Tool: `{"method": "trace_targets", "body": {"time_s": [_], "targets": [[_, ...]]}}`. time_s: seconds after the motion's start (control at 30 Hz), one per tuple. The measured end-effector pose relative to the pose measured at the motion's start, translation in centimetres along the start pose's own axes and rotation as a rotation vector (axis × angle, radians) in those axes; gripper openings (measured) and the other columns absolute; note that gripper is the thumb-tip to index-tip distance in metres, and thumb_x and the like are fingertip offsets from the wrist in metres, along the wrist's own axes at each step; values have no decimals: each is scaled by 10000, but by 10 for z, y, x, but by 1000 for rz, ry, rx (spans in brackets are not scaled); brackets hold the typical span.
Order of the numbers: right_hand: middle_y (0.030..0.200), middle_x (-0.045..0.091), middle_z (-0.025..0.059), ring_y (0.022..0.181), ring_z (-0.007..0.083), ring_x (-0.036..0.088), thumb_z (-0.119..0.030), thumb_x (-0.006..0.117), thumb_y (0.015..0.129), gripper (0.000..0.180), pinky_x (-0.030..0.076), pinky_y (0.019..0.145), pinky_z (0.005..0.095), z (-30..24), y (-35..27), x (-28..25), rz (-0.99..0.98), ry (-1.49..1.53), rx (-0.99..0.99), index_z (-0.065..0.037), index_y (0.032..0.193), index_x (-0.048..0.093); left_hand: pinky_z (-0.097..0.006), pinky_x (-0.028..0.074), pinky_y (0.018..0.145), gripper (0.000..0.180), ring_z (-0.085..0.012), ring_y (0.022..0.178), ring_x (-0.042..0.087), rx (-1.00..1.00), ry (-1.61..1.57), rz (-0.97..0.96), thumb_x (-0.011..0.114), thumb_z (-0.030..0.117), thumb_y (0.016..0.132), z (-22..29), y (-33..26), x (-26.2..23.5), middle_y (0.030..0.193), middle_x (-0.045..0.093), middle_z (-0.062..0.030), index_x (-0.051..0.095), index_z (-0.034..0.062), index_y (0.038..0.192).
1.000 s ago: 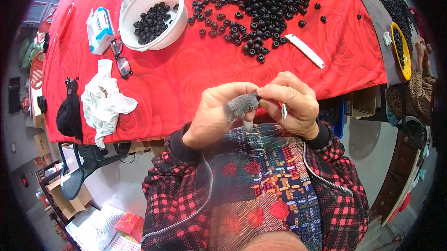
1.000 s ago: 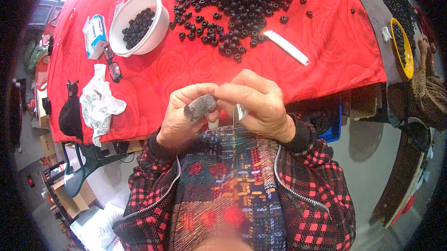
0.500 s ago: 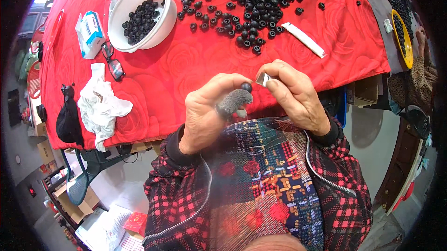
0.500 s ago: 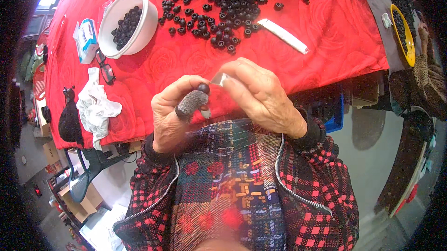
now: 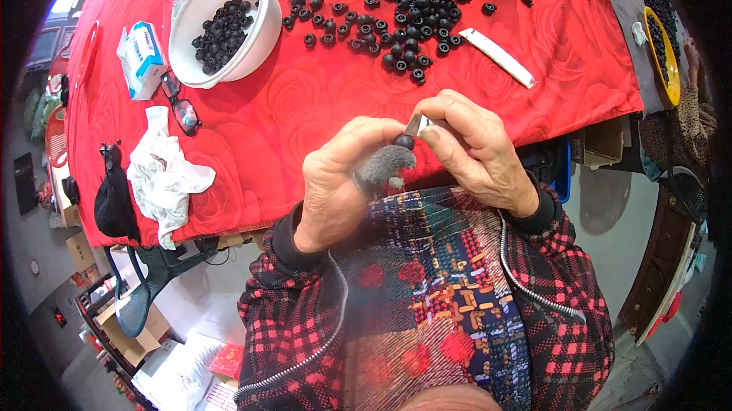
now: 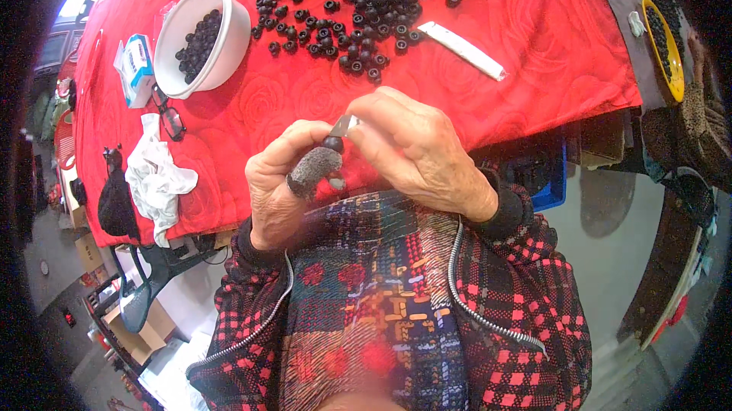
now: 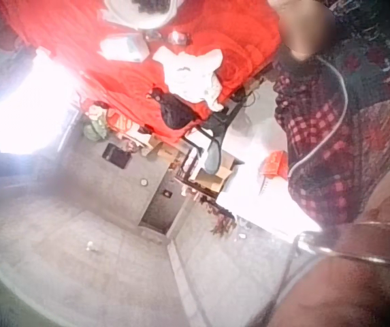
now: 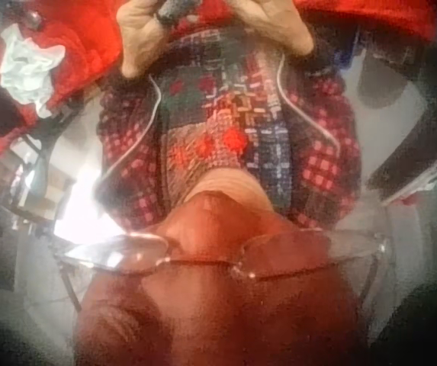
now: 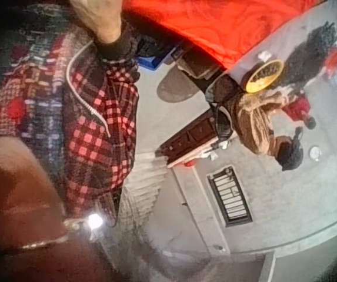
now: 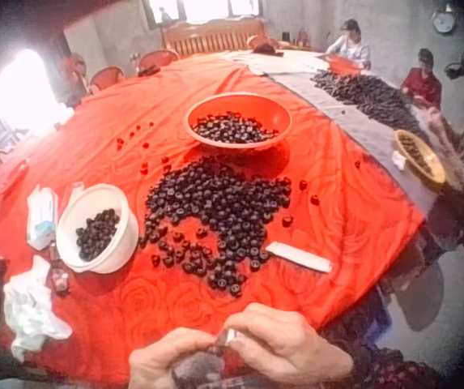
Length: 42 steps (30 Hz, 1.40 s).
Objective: The person sits at a table covered with a red cloth and uses a small knife to remove pits from black olives. They hold each olive in their left hand, which is protected by a finger guard, and carefully cut out the pit with the knife in their right hand. The pitted olives are placed into a white bowl, while the unpitted ones remain on the table.
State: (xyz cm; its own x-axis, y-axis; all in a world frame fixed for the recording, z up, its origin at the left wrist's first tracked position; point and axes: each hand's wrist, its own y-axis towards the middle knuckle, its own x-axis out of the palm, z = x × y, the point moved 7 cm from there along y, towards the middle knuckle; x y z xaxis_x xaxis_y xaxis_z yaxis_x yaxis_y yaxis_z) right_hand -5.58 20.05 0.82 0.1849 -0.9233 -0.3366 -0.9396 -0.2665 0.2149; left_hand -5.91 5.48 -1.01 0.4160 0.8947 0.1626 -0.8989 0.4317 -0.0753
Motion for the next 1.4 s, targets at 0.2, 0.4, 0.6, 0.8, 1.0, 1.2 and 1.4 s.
{"method": "trace_targets", "body": {"time_s": [0.2,0.4,0.6,0.8,1.0,1.2,1.4], "targets": [[806,511,88,713,176,497,-65,531,909,128,399,641,288,4,1,0,14,19,-22,38,979,559,-218,521,647,289,-109,840,611,-25,4,4,573,-106,830,-5,2,-1,988,598,-53,621,3,1093],[787,505,87,688,172,486,-66,539,899,130,388,620,286,4,1,-2,0,14,-36,36,978,562,-217,522,643,280,-104,836,610,-48,15,-5,578,-96,834,-6,3,0,973,600,-45,621,3,1091],[769,493,81,657,163,464,-73,545,895,130,375,600,287,6,2,-2,-21,25,-58,31,970,566,-215,518,642,287,-100,840,605,-58,44,-1,580,-107,821,-5,4,0,963,606,-44,627,6,1081],[756,480,71,630,152,435,-77,552,888,125,355,578,282,9,3,-1,-48,18,-60,18,966,572,-217,503,644,290,-100,846,596,-68,48,12,581,-119,808,-7,4,-1,964,607,-40,635,5,1065],[761,493,74,647,169,466,-78,556,879,121,366,587,293,11,7,0,-94,35,-73,12,957,580,-216,489,630,278,-90,814,586,-82,-1,-31,551,-110,831,-9,4,-1,934,598,-30,634,1,1072],[752,520,92,671,226,520,-97,566,876,115,396,606,330,14,11,2,-179,87,-123,4,928,584,-220,482,611,232,-85,736,585,-228,-155,-99,540,-61,872,-19,3,-1,904,600,-32,631,-2,1077],[754,545,116,691,288,563,-95,608,840,111,430,603,370,15,15,4,-267,91,-149,-8,909,595,-223,481,617,191,-90,691,585,-281,-231,-161,560,5,894,-21,2,0,881,609,-41,630,-12,1071]]}}
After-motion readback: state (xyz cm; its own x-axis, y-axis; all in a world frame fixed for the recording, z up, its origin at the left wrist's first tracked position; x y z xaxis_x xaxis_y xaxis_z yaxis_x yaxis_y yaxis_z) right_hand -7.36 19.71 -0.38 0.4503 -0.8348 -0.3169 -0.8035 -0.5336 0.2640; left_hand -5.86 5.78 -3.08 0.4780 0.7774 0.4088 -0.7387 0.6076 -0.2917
